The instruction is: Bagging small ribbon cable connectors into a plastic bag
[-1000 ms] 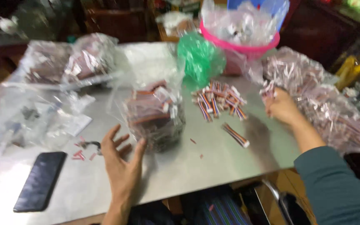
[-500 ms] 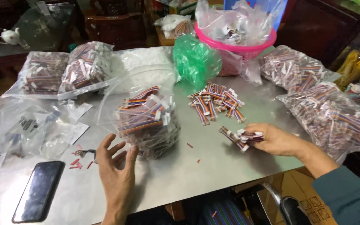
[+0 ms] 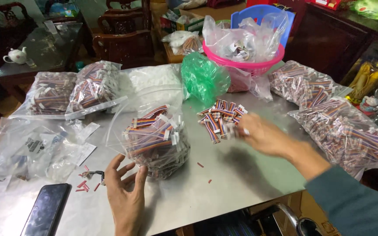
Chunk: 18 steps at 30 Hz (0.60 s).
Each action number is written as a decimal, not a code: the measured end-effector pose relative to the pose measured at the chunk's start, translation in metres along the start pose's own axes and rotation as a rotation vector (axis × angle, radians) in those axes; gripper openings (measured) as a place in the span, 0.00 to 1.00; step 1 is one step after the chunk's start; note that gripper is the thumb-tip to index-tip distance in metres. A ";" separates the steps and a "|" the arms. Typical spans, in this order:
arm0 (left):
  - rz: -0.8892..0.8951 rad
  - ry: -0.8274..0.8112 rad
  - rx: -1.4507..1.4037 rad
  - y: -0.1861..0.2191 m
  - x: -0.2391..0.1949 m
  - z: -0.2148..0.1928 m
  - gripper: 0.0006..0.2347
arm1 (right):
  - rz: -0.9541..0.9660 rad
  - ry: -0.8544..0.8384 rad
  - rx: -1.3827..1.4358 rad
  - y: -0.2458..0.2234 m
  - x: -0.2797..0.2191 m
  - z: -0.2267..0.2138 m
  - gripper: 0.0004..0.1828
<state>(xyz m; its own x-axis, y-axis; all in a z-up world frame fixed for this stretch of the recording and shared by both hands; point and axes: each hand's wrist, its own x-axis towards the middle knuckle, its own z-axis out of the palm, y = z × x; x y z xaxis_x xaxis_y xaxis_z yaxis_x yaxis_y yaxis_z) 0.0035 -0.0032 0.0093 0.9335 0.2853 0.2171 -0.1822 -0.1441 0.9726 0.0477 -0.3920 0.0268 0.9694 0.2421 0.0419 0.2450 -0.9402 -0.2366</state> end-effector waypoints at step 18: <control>-0.045 -0.002 0.021 -0.013 0.007 -0.002 0.25 | 0.785 -0.059 0.044 -0.012 0.136 0.003 0.34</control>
<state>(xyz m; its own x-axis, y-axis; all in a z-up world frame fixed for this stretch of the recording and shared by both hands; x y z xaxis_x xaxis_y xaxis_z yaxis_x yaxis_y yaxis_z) 0.0118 0.0026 -0.0015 0.9413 0.2895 0.1734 -0.1340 -0.1510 0.9794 0.1760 -0.3468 0.0321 0.8555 -0.4756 -0.2049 -0.5133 -0.8313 -0.2134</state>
